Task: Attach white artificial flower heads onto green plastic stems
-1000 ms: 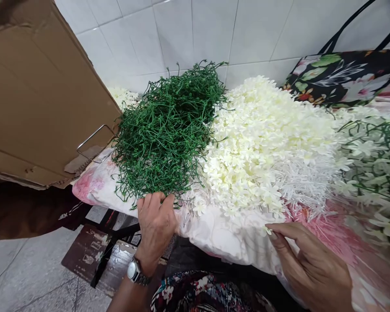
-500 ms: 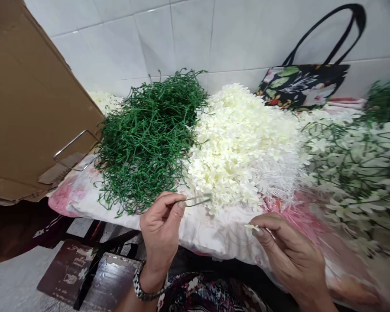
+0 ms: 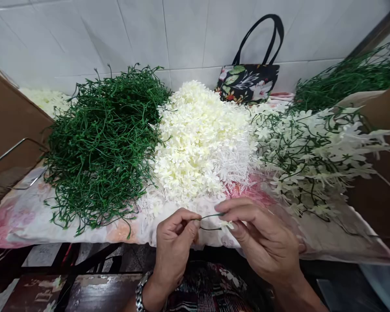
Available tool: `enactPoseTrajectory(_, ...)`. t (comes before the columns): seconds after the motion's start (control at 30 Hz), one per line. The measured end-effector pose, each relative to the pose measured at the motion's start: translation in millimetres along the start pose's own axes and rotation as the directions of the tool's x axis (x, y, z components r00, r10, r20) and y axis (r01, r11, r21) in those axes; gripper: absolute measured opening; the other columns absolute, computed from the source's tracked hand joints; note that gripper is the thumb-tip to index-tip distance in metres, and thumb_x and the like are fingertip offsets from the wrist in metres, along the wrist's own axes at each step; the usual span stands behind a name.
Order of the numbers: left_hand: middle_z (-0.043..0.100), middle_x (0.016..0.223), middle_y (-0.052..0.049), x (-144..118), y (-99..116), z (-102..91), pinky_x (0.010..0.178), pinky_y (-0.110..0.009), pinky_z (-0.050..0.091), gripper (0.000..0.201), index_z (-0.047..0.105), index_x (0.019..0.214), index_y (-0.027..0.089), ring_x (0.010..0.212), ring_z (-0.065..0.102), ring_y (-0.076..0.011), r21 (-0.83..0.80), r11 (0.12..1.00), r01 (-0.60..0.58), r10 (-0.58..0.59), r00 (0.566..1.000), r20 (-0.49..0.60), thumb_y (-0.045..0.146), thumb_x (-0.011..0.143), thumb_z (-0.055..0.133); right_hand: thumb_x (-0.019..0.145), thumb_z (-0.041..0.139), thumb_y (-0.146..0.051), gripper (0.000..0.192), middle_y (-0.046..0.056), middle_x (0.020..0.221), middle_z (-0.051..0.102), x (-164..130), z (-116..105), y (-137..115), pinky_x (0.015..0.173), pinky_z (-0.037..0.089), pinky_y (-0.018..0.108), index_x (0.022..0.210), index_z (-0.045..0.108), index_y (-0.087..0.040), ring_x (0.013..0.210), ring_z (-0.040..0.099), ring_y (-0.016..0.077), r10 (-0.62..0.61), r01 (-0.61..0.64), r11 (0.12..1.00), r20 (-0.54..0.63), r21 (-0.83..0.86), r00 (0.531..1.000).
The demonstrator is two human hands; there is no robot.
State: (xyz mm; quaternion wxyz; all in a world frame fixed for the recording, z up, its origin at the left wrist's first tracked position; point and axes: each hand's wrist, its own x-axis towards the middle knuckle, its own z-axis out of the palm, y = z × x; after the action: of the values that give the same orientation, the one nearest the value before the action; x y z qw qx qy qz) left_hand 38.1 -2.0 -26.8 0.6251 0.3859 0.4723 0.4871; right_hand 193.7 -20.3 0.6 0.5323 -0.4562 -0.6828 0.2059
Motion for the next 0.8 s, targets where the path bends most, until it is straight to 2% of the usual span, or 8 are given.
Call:
enactPoseTrajectory(0.1,0.055,0.054,0.002,-0.4,5.2,3.2,0.042,-0.019,0.038,0.009,0.067,0.066,0.015,0.044,0.047,-0.0083,0.145,0.989,-0.028,0.012,0.994,0.107,0.022,0.071,0.064,0.086,0.05,-0.007,0.015,0.002,0.076,0.063,1.0,-0.4,0.9,0.062,0.05,0.024,0.088,0.058,-0.02,0.072,0.062,0.0136,-0.024,0.025,0.999,0.023,-0.032,0.999)
enactPoseTrajectory(0.17,0.063,0.064,-0.002,-2.3,11.5,4.1,0.052,-0.022,0.046,0.008,0.069,0.073,0.015,0.057,0.057,-0.0128,0.308,0.937,-0.164,0.113,0.978,0.176,0.02,0.073,0.062,0.086,0.05,-0.007,0.015,0.002,0.076,0.063,0.4,0.1,2.5,0.063,0.05,0.024,0.089,0.057,-0.02,0.072,0.061,0.0131,-0.047,0.048,0.998,0.036,-0.04,0.998)
enactPoseTrajectory(0.27,0.069,0.083,-0.005,-6.7,19.4,4.5,0.073,-0.026,0.05,0.023,0.068,0.095,0.016,0.08,0.064,-0.0167,0.509,0.77,-0.384,0.287,0.922,0.261,0.013,0.074,0.058,0.086,0.049,-0.005,0.016,0.003,0.079,0.063,-1.2,1.6,3.8,0.066,0.051,0.024,0.091,0.057,-0.019,0.075,0.061,0.0129,-0.08,0.083,0.996,0.092,-0.028,0.993)
enactPoseTrajectory(0.33,0.07,0.087,-0.004,-8.7,20.7,5.1,0.075,-0.024,0.049,0.029,0.065,0.102,0.017,0.081,0.064,-0.015,0.567,0.684,-0.459,0.337,0.888,0.312,0.008,0.077,0.053,0.087,0.049,-0.005,0.016,0.004,0.08,0.063,-2.0,3.7,3.6,0.066,0.05,0.023,0.091,0.056,-0.018,0.076,0.061,0.0127,-0.08,0.084,0.996,0.135,-0.027,0.988)
enactPoseTrajectory(0.43,0.069,0.077,-0.002,-8.4,16.3,5.9,0.065,-0.021,0.049,0.026,0.064,0.093,0.016,0.069,0.063,-0.0124,0.603,0.633,-0.487,0.346,0.874,0.342,0.005,0.079,0.045,0.088,0.047,-0.006,0.015,0.004,0.078,0.062,-3.5,7.0,3.2,0.063,0.049,0.023,0.087,0.056,-0.018,0.073,0.06,0.0127,-0.058,0.068,0.997,0.186,-0.045,0.981)
enactPoseTrajectory(0.5,0.065,0.066,0.0,-6.5,11.6,5.4,0.056,-0.019,0.046,0.023,0.064,0.083,0.016,0.058,0.059,-0.0107,0.592,0.667,-0.453,0.34,0.891,0.3,0.005,0.079,0.044,0.088,0.046,-0.006,0.015,0.004,0.08,0.061,-5.0,7.3,3.6,0.063,0.049,0.023,0.087,0.056,-0.018,0.074,0.06,0.013,-0.041,0.053,0.997,0.183,-0.062,0.982)
enactPoseTrajectory(0.67,0.057,0.058,0.003,-3.4,4.5,-0.1,0.043,-0.016,0.037,0.013,0.061,0.075,0.017,0.045,0.045,-0.0064,0.354,0.906,-0.23,0.176,0.968,0.178,0.013,0.08,0.049,0.088,0.049,-0.01,0.011,0.002,0.076,0.059,-8.5,0.8,4.6,0.062,0.046,0.022,0.086,0.054,-0.018,0.07,0.057,0.0118,0.008,0.005,0.986,0.08,-0.165,0.997)
enactPoseTrajectory(0.8,0.056,0.057,0.004,-3.8,2.5,-3.7,0.046,-0.016,0.038,0.009,0.061,0.073,0.016,0.047,0.046,-0.0063,0.231,0.959,-0.162,0.117,0.974,0.195,0.017,0.079,0.055,0.087,0.049,-0.01,0.01,0.0,0.067,0.055,-9.5,-0.9,1.3,0.056,0.042,0.021,0.083,0.053,-0.017,0.061,0.051,0.0101,-0.001,0.026,0.98,0.127,-0.2,0.992)
